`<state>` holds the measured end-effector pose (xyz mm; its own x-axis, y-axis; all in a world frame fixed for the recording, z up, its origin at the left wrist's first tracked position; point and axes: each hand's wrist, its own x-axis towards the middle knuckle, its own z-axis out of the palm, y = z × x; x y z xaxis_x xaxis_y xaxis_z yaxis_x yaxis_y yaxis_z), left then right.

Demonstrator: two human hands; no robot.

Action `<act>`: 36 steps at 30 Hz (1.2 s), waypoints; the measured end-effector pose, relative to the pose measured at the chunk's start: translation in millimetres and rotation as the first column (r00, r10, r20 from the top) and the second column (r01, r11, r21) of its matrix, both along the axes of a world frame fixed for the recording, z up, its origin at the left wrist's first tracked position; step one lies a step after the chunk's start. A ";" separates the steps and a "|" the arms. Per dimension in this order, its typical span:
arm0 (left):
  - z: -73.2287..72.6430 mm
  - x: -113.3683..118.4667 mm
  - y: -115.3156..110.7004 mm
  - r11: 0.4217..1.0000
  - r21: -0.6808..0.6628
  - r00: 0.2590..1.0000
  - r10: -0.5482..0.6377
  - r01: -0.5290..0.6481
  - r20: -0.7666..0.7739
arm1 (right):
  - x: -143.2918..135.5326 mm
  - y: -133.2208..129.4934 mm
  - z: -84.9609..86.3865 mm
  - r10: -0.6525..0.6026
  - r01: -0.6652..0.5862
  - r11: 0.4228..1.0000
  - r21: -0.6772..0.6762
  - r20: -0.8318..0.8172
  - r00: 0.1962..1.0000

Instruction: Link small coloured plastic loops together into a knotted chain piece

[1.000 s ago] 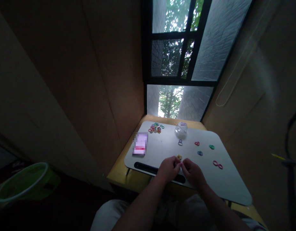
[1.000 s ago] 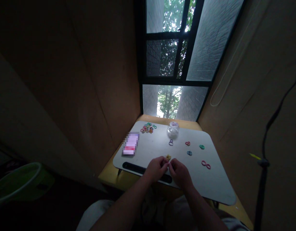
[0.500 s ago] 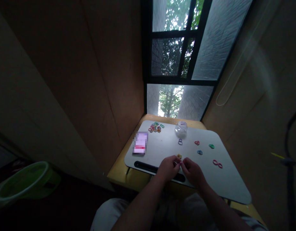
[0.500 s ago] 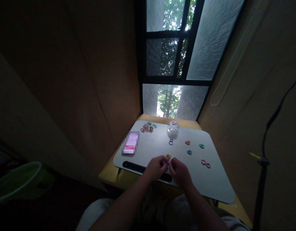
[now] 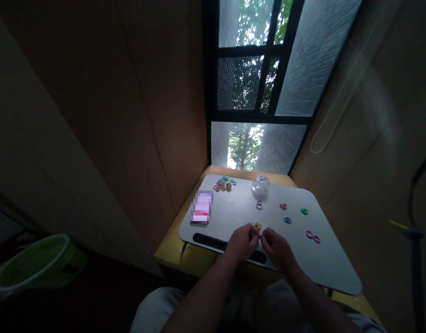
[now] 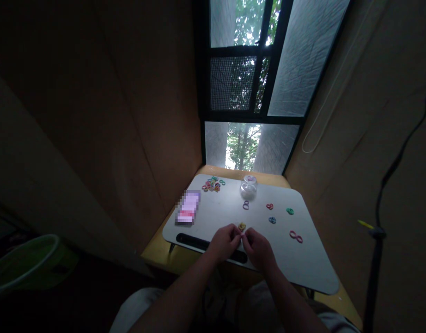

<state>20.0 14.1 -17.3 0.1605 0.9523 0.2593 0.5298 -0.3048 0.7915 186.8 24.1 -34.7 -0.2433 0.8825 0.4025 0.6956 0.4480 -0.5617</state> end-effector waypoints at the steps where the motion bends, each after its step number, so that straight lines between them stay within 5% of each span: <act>1: -0.3 0.2 0.2 1.000 -0.003 1.000 0.004 -0.004 0.005 | 0.0 -0.2 -0.1 0.000 0.000 1.000 0.000 0.001 1.000; 12: 0.0 1.9 0.8 0.999 -0.005 0.999 0.035 -0.034 0.033 | 3.2 -4.4 6.1 0.148 -0.156 0.986 -0.053 -0.135 0.980; 36: 4.6 1.0 -2.7 0.999 -0.023 1.000 -0.031 0.031 -0.003 | -1.4 -1.4 1.8 -0.025 0.025 0.999 0.024 -0.003 1.000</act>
<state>20.9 11.4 -12.7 0.1906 0.9527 0.2366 0.5233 -0.3026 0.7966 185.4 22.7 -33.0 -0.2204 0.8783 0.4243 0.7049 0.4440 -0.5531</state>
